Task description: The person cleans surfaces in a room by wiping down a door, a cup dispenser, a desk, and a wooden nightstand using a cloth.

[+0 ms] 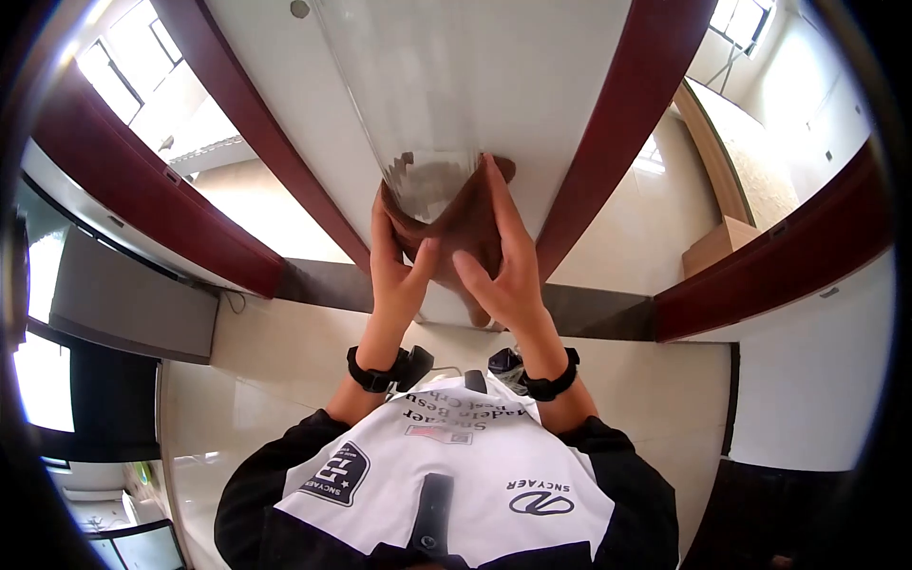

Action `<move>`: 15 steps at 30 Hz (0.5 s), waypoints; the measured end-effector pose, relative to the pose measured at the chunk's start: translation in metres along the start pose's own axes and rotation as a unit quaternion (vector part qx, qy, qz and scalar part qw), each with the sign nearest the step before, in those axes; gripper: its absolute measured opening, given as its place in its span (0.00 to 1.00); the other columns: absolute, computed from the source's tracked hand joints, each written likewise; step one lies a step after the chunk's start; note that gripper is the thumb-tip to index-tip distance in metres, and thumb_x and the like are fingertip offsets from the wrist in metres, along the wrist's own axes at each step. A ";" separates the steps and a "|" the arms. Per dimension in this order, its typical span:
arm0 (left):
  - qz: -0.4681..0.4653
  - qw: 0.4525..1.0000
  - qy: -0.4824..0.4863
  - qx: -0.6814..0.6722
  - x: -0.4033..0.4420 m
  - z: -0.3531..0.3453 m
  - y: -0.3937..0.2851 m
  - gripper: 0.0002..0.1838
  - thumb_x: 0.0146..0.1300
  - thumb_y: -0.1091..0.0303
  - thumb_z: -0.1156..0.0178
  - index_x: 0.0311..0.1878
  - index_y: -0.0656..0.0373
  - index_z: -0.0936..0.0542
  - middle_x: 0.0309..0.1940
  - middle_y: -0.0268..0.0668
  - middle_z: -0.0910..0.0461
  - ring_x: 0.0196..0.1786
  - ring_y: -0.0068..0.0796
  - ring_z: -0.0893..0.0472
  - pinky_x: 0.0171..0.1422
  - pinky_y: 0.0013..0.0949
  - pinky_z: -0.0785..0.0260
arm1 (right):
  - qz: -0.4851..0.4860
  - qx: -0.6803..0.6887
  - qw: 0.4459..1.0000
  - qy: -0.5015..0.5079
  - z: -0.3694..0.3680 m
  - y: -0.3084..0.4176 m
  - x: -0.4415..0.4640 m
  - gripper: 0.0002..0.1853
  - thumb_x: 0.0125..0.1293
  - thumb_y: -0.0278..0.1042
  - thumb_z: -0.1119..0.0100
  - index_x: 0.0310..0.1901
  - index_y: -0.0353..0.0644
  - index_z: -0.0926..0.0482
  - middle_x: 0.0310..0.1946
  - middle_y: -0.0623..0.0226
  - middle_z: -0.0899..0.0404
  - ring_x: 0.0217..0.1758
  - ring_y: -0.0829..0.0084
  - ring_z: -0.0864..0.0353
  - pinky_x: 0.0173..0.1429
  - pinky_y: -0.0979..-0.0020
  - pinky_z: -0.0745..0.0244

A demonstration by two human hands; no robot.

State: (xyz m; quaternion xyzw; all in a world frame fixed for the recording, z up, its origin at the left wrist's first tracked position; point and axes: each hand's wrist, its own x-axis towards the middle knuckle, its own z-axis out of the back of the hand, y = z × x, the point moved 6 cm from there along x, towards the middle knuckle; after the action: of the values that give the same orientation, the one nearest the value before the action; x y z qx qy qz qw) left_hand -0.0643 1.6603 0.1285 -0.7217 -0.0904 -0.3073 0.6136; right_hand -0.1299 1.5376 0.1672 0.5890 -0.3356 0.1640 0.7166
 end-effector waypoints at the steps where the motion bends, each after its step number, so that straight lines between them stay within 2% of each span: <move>1: 0.001 1.000 -0.004 -0.001 -0.001 0.000 0.006 0.39 0.59 0.76 0.43 0.72 0.65 0.49 0.70 0.48 0.44 0.73 0.41 0.43 0.74 0.39 0.51 | -0.001 -0.001 1.000 0.004 -0.001 -0.005 -0.002 0.36 0.61 0.23 0.53 0.72 0.33 0.50 0.72 0.53 0.46 0.75 0.63 0.47 0.74 0.67 0.52; 3: -0.027 1.000 0.009 -0.007 -0.004 -0.005 0.013 0.41 0.60 0.75 0.45 0.74 0.63 0.54 0.70 0.43 0.46 0.72 0.35 0.44 0.74 0.37 0.51 | -0.018 0.045 0.999 0.003 -0.001 -0.021 -0.010 0.37 0.65 0.28 0.52 0.73 0.33 0.55 0.74 0.53 0.54 0.77 0.62 0.55 0.76 0.64 0.59; 6: -0.036 0.999 0.015 0.008 -0.008 -0.008 0.020 0.43 0.59 0.76 0.47 0.74 0.62 0.59 0.71 0.45 0.50 0.73 0.37 0.47 0.75 0.39 0.55 | -0.032 0.017 0.999 -0.022 -0.006 -0.043 -0.017 0.37 0.68 0.32 0.51 0.73 0.33 0.57 0.74 0.54 0.55 0.78 0.62 0.57 0.77 0.63 0.62; 11: -0.034 0.999 0.028 0.018 -0.015 -0.009 0.024 0.44 0.58 0.75 0.48 0.74 0.64 0.61 0.72 0.46 0.53 0.74 0.39 0.49 0.76 0.40 0.57 | -0.043 0.047 0.997 -0.039 -0.007 -0.061 -0.030 0.37 0.68 0.32 0.51 0.73 0.34 0.58 0.75 0.56 0.55 0.77 0.62 0.56 0.77 0.64 0.60; 13: -0.039 0.998 0.035 0.023 -0.016 -0.010 0.023 0.44 0.58 0.74 0.48 0.74 0.64 0.61 0.72 0.46 0.54 0.74 0.40 0.50 0.76 0.40 0.58 | -0.053 0.014 0.998 -0.038 -0.007 -0.064 -0.033 0.37 0.68 0.31 0.51 0.73 0.34 0.58 0.75 0.56 0.55 0.77 0.63 0.55 0.77 0.64 0.59; 15: -0.018 1.000 0.018 -0.010 -0.021 -0.010 0.028 0.44 0.59 0.72 0.45 0.73 0.65 0.59 0.72 0.51 0.54 0.75 0.45 0.51 0.76 0.44 0.58 | -0.052 0.015 0.998 -0.044 -0.007 -0.067 -0.036 0.37 0.68 0.30 0.51 0.73 0.34 0.57 0.74 0.55 0.53 0.77 0.63 0.53 0.76 0.64 0.58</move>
State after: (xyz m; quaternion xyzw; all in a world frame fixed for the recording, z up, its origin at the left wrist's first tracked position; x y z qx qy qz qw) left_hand -0.0707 1.6494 0.0944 -0.7204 -0.0891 -0.3318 0.6025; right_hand -0.1118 1.5329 0.0930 0.6232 -0.3333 0.1053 0.6995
